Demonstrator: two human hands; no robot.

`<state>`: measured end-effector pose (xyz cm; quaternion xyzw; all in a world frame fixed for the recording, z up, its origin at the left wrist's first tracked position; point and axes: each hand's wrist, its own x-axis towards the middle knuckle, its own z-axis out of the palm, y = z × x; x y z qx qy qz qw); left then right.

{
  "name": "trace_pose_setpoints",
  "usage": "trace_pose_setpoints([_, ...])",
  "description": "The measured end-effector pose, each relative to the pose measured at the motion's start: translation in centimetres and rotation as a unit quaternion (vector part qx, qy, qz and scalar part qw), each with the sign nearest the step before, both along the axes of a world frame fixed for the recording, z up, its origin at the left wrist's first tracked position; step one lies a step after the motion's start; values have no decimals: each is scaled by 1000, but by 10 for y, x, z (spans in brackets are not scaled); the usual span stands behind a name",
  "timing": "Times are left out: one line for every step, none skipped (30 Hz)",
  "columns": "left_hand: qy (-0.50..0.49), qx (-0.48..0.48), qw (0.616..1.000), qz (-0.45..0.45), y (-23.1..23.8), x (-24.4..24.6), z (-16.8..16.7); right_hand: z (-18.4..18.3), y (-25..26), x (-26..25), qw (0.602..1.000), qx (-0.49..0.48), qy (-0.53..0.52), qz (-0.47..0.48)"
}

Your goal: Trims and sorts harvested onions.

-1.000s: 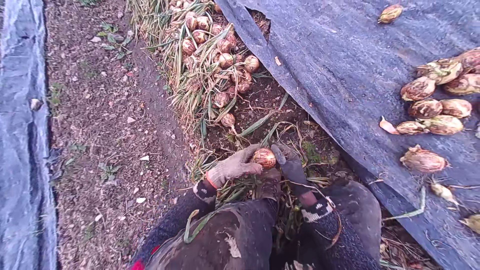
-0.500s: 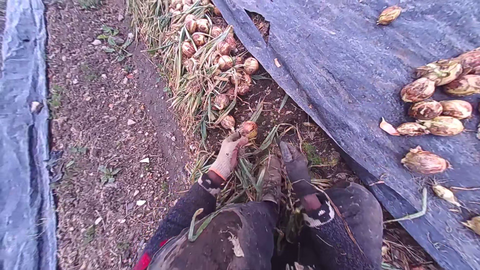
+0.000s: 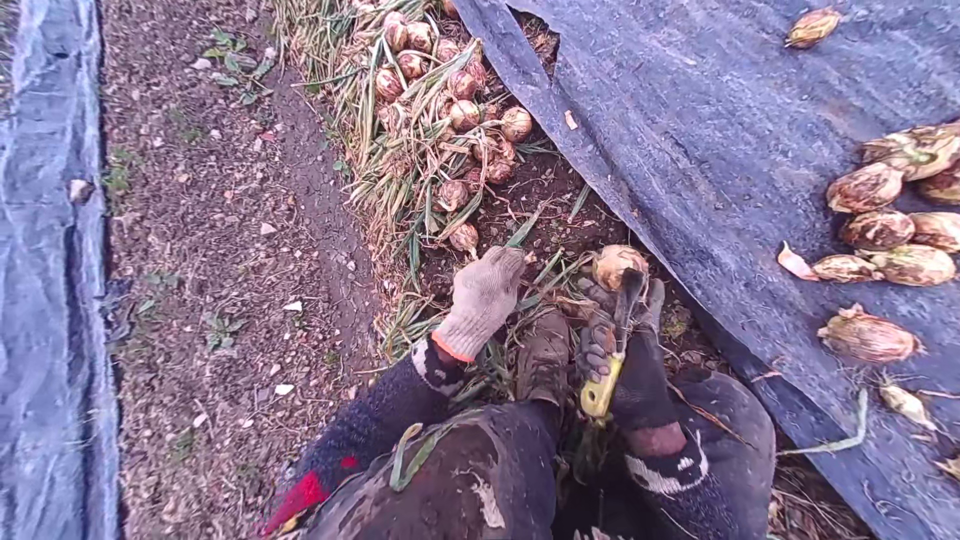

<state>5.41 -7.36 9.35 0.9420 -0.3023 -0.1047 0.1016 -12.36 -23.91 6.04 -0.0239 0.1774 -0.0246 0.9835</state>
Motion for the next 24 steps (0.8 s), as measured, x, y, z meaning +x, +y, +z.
trace_pose_setpoints([10, 62, 997, 53, 19, 23, 2, 8, -19, -11, 994, -41, -65, -77])
trace_pose_setpoints([56, 131, 987, 81, 42, 43, 7, 12, -40, -19, 974, -121, -113, -154])
trace_pose_setpoints([114, 197, 971, 78, 64, 57, 11, 9, -56, -28, 946, -200, -130, -218])
trace_pose_setpoints([165, 253, 951, 59, 81, 60, 11, 4, -63, -33, 922, -254, -111, -269])
trace_pose_setpoints([195, 296, 934, 43, 91, 57, 9, -5, -64, -33, 907, -290, -86, -294])
trace_pose_setpoints([200, 316, 926, 46, 94, 53, 3, -14, -59, -29, 904, -313, -50, -287])
trace_pose_setpoints([187, 306, 931, 70, 93, 51, -7, -20, -50, -23, 905, -336, 22, -259])
trace_pose_setpoints([155, 269, 944, 109, 91, 54, -22, -24, -41, -16, 905, -356, 110, -204])
trace_pose_setpoints([118, 227, 953, 161, 86, 59, -42, -26, -36, -8, 892, -383, 204, -124])
trace_pose_setpoints([105, 185, 952, 221, 80, 67, -64, -31, -33, -2, 865, -421, 267, -46])
trace_pose_setpoints([119, 141, 942, 281, 75, 77, -86, -37, -29, 3, 835, -460, 302, 13])
trace_pose_setpoints([139, 106, 925, 338, 68, 87, -103, -43, -25, 8, 810, -491, 316, 49])
trace_pose_setpoints([142, 77, 906, 390, 62, 94, -117, -47, -20, 11, 793, -516, 316, 69])
trace_pose_setpoints([124, 52, 892, 431, 57, 99, -128, -49, -15, 13, 780, -539, 307, 80])
trace_pose_setpoints([100, 31, 884, 457, 52, 104, -135, -50, -12, 15, 774, -555, 290, 90])
trace_pose_setpoints([79, 15, 881, 466, 48, 106, -138, -51, -9, 18, 772, -566, 273, 98])
trace_pose_setpoints([63, -1, 887, 457, 46, 105, -137, -54, -6, 19, 766, -575, 265, 110])
trace_pose_setpoints([51, -19, 903, 425, 46, 102, -134, -58, -2, 21, 758, -585, 261, 127])
trace_pose_setpoints([52, -42, 923, 378, 44, 97, -127, -61, 0, 23, 747, -596, 256, 143])
trace_pose_setpoints([63, -71, 942, 322, 43, 86, -116, -63, 2, 24, 729, -615, 255, 162])
trace_pose_setpoints([80, -103, 956, 264, 40, 73, -102, -63, 5, 24, 712, -633, 252, 173])
trace_pose_setpoints([109, -139, 963, 206, 37, 58, -87, -63, 7, 25, 703, -645, 245, 173])
trace_pose_setpoints([152, -172, 962, 150, 33, 44, -72, -61, 9, 26, 713, -643, 228, 160])
trace_pose_setpoints([204, -193, 955, 100, 28, 30, -58, -60, 10, 26, 735, -630, 208, 140])
